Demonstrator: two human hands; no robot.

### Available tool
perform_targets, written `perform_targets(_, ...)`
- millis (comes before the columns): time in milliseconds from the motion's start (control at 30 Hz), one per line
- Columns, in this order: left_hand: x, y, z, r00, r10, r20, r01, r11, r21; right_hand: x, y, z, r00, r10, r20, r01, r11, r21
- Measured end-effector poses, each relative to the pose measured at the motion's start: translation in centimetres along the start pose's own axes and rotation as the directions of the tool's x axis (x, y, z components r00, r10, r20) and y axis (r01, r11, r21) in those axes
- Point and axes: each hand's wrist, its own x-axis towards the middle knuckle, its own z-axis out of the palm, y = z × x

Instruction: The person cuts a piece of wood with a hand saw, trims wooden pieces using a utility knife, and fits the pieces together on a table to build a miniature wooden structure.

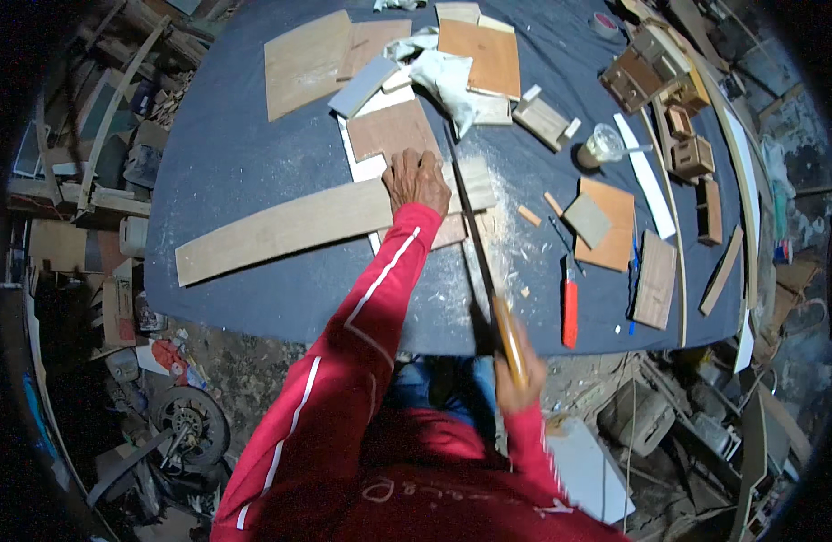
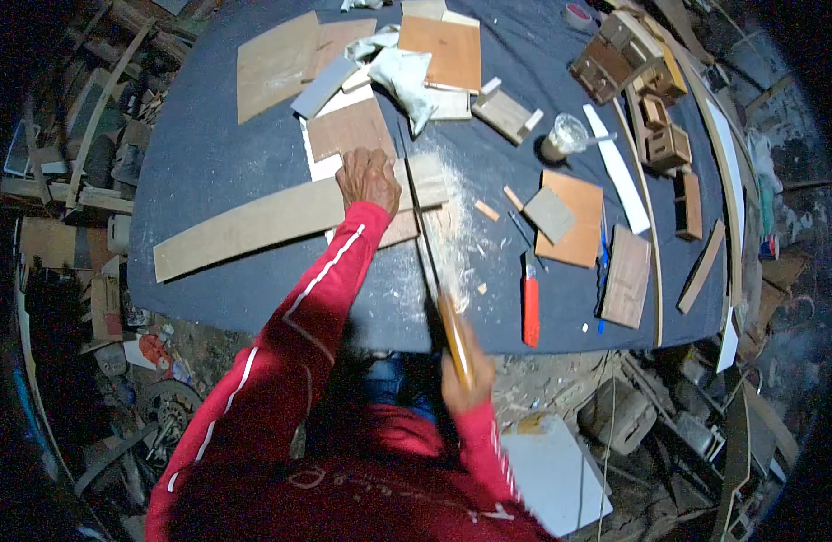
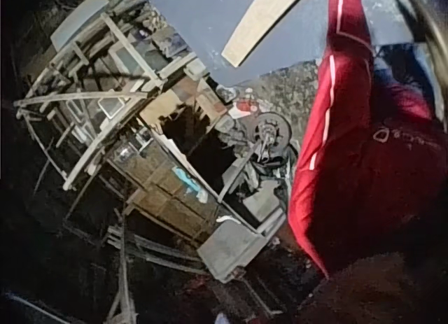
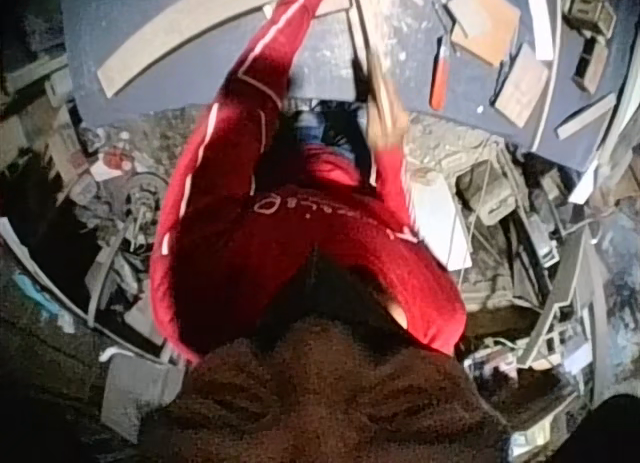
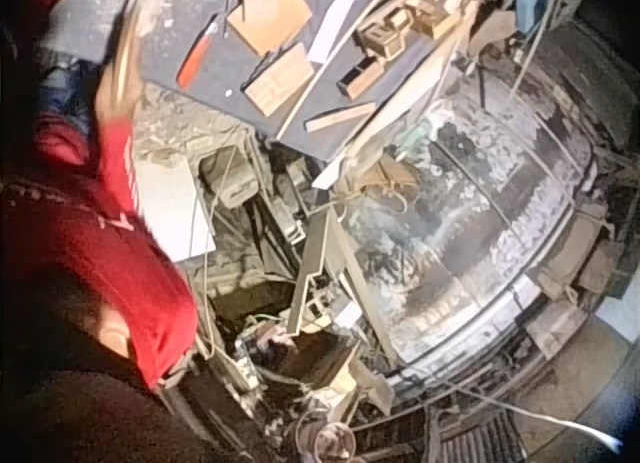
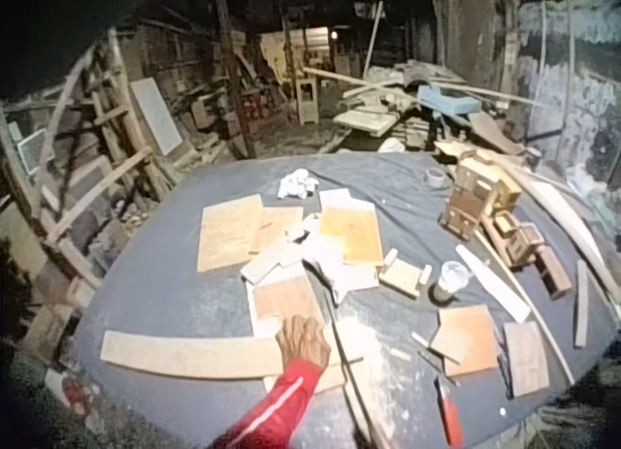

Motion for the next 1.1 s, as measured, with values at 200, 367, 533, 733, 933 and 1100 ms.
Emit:
perform_targets(200,0.2,0.9,0.0,0.999,0.03,0.028,-0.029,0.999,-0.023,2.7,-0.8,0.8,0.996,-0.068,-0.049,0.065,0.996,-0.067)
perform_targets(367,1.2,-0.3,0.1,1.0,-0.017,0.0,0.017,1.0,0.014,-1.6,-1.3,-1.2,0.999,-0.042,-0.004,0.042,0.996,-0.076)
perform_targets(533,0.1,0.7,0.5,0.999,0.036,0.003,-0.036,0.999,-0.012,2.8,-2.4,0.1,0.989,0.141,0.041,-0.143,0.989,0.046)
perform_targets(733,0.0,-0.1,-0.1,1.0,-0.009,0.028,0.009,1.0,0.008,-2.3,-5.5,-2.3,0.998,0.06,-0.01,-0.06,0.998,0.034)
perform_targets(933,0.4,0.8,0.1,0.996,-0.01,0.091,0.009,1.0,0.008,3.1,-4.3,-0.3,0.976,0.211,0.062,-0.216,0.973,0.084)
perform_targets(1100,0.4,0.4,-0.3,1.0,0.024,0.006,-0.024,1.0,-0.012,-2.0,-7.0,-3.3,0.987,0.162,0.022,-0.162,0.987,-0.022)
